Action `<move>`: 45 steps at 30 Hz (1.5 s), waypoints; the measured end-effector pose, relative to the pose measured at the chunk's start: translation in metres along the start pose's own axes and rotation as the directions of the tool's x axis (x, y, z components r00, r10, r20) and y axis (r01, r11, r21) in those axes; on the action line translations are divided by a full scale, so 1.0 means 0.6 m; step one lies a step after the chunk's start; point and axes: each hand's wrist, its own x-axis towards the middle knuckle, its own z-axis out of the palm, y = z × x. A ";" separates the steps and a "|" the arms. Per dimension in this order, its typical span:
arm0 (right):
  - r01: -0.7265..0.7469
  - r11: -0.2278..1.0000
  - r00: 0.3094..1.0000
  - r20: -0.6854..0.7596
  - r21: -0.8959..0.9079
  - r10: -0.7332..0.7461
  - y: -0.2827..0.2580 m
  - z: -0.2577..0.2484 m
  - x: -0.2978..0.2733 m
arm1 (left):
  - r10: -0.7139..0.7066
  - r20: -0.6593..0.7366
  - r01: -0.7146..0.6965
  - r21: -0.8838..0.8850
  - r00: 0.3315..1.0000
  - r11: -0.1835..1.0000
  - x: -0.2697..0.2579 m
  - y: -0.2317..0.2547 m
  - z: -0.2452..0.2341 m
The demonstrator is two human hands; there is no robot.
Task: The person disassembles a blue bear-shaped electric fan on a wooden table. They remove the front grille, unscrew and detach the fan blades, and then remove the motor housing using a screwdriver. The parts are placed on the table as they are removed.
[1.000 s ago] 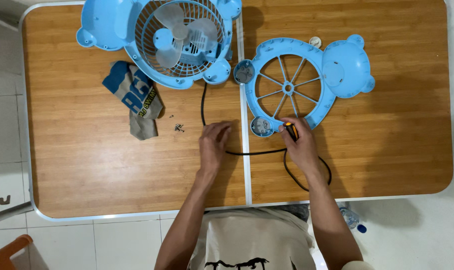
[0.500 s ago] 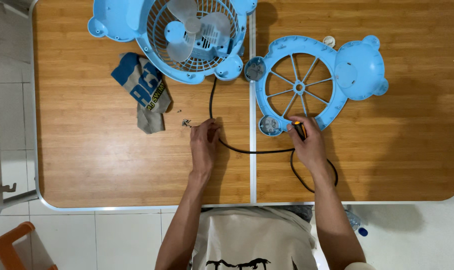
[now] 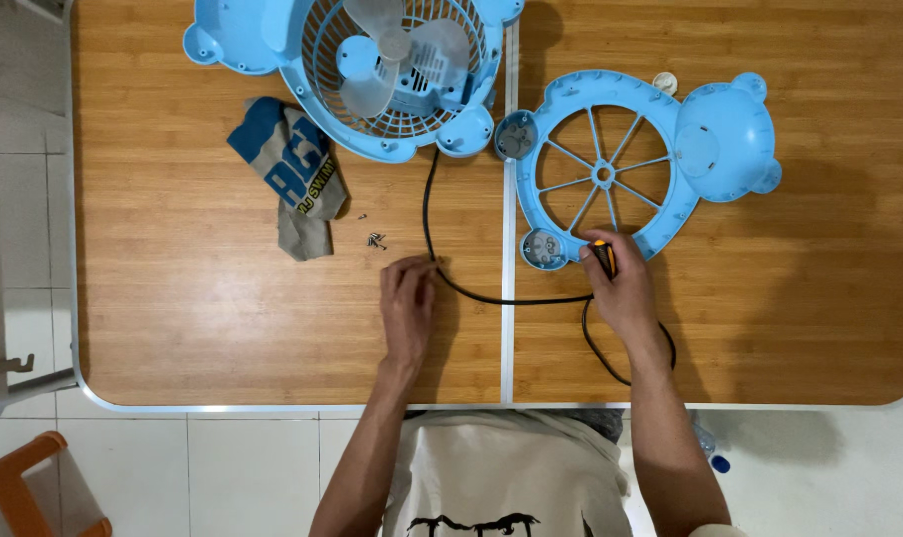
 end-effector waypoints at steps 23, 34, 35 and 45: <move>0.237 0.953 0.968 0.131 -0.191 -0.215 -0.030 0.019 -0.022 | 0.302 0.269 -0.186 -0.383 0.915 0.905 -0.002 0.124 0.073; 0.179 0.969 0.931 0.347 -0.172 -0.110 0.012 -0.063 -0.026 | 0.185 0.155 -0.144 -0.245 0.970 0.959 0.081 0.094 0.093; 0.168 0.979 0.941 0.314 -0.114 -0.125 0.014 -0.069 -0.021 | 0.167 0.133 -0.132 -0.239 0.977 0.962 0.091 0.094 0.096; 0.125 0.930 0.989 -0.118 0.346 -0.089 -0.069 -0.070 0.076 | 0.108 0.093 -0.077 -0.290 0.990 0.954 0.168 0.082 0.143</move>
